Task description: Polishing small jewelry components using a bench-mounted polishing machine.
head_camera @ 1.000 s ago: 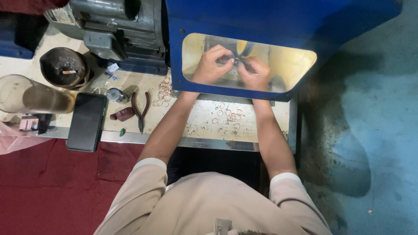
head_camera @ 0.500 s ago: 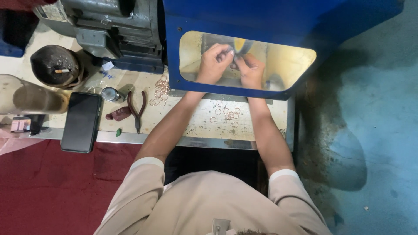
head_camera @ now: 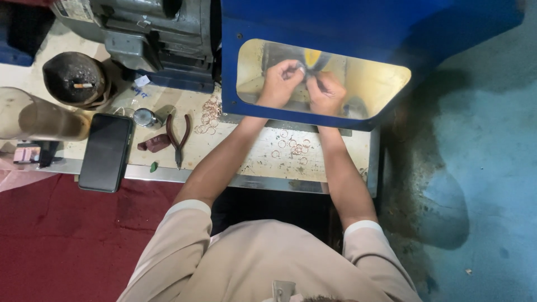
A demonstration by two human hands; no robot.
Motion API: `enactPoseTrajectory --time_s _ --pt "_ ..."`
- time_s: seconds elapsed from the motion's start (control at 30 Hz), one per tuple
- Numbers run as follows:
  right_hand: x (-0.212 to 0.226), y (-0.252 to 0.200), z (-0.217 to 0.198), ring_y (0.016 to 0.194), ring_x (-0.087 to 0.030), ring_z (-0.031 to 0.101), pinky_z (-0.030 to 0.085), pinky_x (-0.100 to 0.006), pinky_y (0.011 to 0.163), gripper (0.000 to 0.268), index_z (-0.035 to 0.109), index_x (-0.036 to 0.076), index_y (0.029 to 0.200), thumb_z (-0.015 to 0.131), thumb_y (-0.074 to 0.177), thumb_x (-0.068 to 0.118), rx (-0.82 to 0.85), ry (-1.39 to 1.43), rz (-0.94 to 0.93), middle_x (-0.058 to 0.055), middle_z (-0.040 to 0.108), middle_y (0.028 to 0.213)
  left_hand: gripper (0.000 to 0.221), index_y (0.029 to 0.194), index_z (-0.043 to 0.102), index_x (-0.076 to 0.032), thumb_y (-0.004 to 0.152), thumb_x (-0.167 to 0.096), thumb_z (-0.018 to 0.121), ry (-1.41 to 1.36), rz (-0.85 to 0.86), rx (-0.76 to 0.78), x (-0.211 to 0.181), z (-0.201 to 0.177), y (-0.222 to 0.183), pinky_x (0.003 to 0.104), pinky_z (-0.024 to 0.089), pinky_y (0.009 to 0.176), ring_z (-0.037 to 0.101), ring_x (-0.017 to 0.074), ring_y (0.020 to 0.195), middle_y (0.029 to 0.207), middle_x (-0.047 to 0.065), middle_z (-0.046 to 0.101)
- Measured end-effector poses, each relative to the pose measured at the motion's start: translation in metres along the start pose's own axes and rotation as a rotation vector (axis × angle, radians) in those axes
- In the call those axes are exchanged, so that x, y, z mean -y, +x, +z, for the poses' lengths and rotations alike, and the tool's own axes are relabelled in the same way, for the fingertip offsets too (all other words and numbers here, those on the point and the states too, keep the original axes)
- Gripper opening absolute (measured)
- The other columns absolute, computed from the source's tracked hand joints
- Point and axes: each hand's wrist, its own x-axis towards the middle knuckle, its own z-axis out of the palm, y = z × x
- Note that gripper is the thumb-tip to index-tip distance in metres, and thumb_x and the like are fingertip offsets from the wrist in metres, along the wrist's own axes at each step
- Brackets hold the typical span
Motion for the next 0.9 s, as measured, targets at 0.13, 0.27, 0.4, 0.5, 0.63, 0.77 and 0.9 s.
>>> enactPoseTrajectory --time_s 0.13,0.27,0.4,0.5,0.63,0.77,0.9 --pt "-0.001 -0.001 -0.005 0.06 -0.018 0.066 0.054 -0.033 0.058 0.016 0.079 0.008 0.076 0.08 0.09 0.002 -0.01 -0.031 -0.06 -0.01 0.065 0.064 0.022 0.111 0.075 -0.008 0.094 -0.02 0.072 -0.068 -0.063 0.015 -0.006 0.005 -0.005 0.025 0.056 0.069 0.064 0.0068 0.077 0.085 0.0 0.071" --pt "-0.007 -0.004 -0.004 0.059 -0.018 0.065 0.053 -0.032 0.057 0.018 0.079 0.009 0.075 0.079 0.091 0.002 -0.021 -0.04 -0.1 -0.007 0.064 0.063 0.026 0.113 0.075 -0.004 0.094 -0.021 0.073 -0.245 -0.199 0.037 0.001 0.01 -0.01 0.026 0.056 0.068 0.062 0.0095 0.074 0.084 0.003 0.071" --pt "-0.019 -0.003 -0.001 0.057 -0.02 0.065 0.053 -0.033 0.055 0.017 0.078 0.007 0.075 0.08 0.09 0.001 0.016 -0.035 -0.131 -0.009 0.065 0.062 0.03 0.118 0.072 -0.001 0.094 -0.018 0.072 -0.397 -0.311 0.038 0.007 0.008 -0.008 0.028 0.053 0.069 0.058 0.0123 0.075 0.08 0.004 0.064" --pt "-0.019 0.0 0.0 0.059 -0.024 0.066 0.053 -0.036 0.055 0.013 0.077 0.004 0.078 0.08 0.091 0.0 0.062 0.008 -0.179 -0.012 0.066 0.065 0.03 0.12 0.073 -0.004 0.094 -0.018 0.07 -0.404 -0.369 0.155 -0.016 -0.01 -0.007 0.031 0.051 0.076 0.061 0.0128 0.082 0.089 0.001 0.067" --pt "0.0 0.006 -0.01 0.069 -0.028 0.072 0.057 -0.036 0.061 0.009 0.081 0.004 0.085 0.088 0.084 -0.001 0.134 0.05 -0.231 -0.014 0.071 0.073 0.028 0.119 0.072 -0.005 0.093 -0.017 0.071 -0.409 -0.484 0.291 -0.04 -0.025 -0.005 0.034 0.048 0.083 0.06 0.0146 0.088 0.091 0.0 0.065" --pt "-0.011 0.003 -0.015 0.069 -0.027 0.073 0.058 -0.035 0.062 0.012 0.082 0.004 0.087 0.088 0.082 -0.005 0.095 0.04 -0.312 -0.012 0.074 0.077 0.024 0.115 0.072 -0.007 0.097 -0.021 0.068 -0.333 -0.433 0.402 -0.05 -0.025 -0.009 0.03 0.049 0.08 0.061 0.0133 0.089 0.094 0.0 0.065" --pt "-0.029 0.001 -0.021 0.084 -0.027 0.075 0.063 -0.033 0.079 0.017 0.077 -0.003 0.104 0.083 0.089 -0.009 0.156 -0.01 -0.409 -0.019 0.076 0.096 0.01 0.1 0.073 -0.018 0.096 -0.026 0.068 -0.032 -0.22 0.341 -0.064 -0.028 -0.005 0.025 0.054 0.08 0.066 0.0079 0.088 0.099 -0.005 0.073"
